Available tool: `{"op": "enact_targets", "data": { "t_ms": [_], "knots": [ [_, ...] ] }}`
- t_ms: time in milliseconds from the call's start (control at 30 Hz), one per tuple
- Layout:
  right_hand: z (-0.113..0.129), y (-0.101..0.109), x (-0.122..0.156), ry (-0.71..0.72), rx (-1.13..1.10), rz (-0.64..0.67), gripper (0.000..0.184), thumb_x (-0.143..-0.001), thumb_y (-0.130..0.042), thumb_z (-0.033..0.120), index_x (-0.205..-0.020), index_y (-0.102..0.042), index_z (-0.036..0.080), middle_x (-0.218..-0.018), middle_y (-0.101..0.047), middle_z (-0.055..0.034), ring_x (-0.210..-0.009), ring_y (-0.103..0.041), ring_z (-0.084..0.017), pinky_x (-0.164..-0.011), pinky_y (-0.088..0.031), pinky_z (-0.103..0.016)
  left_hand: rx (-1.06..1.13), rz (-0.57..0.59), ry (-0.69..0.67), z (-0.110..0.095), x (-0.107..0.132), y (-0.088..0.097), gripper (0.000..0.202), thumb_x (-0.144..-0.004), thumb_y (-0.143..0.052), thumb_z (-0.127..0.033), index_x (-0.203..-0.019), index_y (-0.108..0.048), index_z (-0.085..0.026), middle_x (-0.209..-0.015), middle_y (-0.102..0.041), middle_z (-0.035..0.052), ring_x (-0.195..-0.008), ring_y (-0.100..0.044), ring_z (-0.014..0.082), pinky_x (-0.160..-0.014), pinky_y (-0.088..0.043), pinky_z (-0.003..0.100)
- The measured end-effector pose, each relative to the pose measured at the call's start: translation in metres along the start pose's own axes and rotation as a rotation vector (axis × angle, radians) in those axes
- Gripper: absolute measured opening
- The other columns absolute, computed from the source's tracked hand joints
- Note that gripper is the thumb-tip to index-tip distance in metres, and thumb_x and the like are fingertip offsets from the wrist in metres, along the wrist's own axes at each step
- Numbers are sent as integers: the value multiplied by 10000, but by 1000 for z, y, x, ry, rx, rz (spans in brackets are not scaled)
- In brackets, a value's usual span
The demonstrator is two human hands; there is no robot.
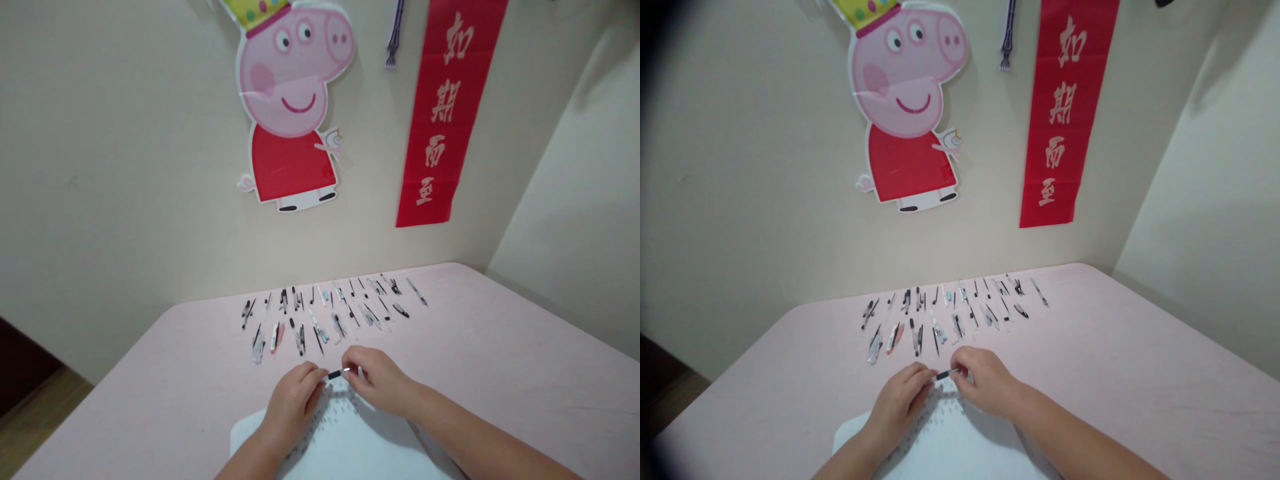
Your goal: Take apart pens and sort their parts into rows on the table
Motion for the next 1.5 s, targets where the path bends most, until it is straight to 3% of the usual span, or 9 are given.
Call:
{"op": "enact_targets", "data": {
  "t_ms": [200,367,533,733,900,1067,1500],
  "knots": [
    [-3,-1,0,-43,34,18,141,-862,-503,274,-820,-594,176,-743,-626,-20,-642,-525,-137,-605,-366,-237,10,1,-5,-2,-2,2,226,-898,-437,-164,-1032,-617,-188,-883,-656,74,-792,-627,176,-690,-513,272],
    [0,0,1,5,23,13,75,-823,-532,213,-864,-584,178,-803,-630,-20,-628,-511,-122,-607,-371,-229,25,-27,-26,-3,-2,3,233,-889,-439,-152,-1021,-627,-191,-870,-660,73,-774,-636,169,-676,-514,257],
    [-1,-2,0,-2,51,23,166,-876,-472,247,-796,-599,175,-732,-618,-23,-659,-526,-141,-624,-374,-244,21,-29,-20,-1,0,2,229,-889,-452,-163,-1033,-628,-195,-878,-662,75,-779,-633,173,-678,-513,262],
    [2,1,1,2,33,21,74,-823,-529,214,-864,-582,181,-793,-628,-19,-636,-516,-129,-608,-377,-234,25,-34,-18,-2,1,2,230,-887,-454,-163,-1029,-632,-197,-878,-663,72,-771,-632,168,-666,-512,255],
    [3,0,1,4,62,43,167,-873,-464,238,-777,-588,179,-717,-610,-23,-643,-519,-143,-617,-371,-245,21,-30,-26,-3,0,3,229,-888,-449,-167,-1018,-636,-188,-865,-660,73,-766,-633,172,-665,-515,263],
    [3,0,2,-3,31,42,85,-822,-533,229,-871,-579,177,-810,-629,-27,-644,-517,-134,-614,-375,-236,14,-22,-21,-3,-1,2,229,-892,-444,-164,-1027,-628,-188,-881,-662,77,-782,-628,172,-674,-515,266],
    [-2,-5,1,28,-15,48,80,-814,-519,189,-797,-596,183,-725,-602,-4,-648,-512,-137,-621,-375,-235,-84,-93,-101,-3,1,1,205,-916,-436,-194,-995,-624,-177,-841,-669,68,-748,-628,182,-645,-515,287]
  ]
}}
Point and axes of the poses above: each hand's wrist, its own x-axis away from the middle knuckle, its own y-axis out of the back of the hand, z = x × y, the point moved 5 cm from there along -x, towards the middle knuckle
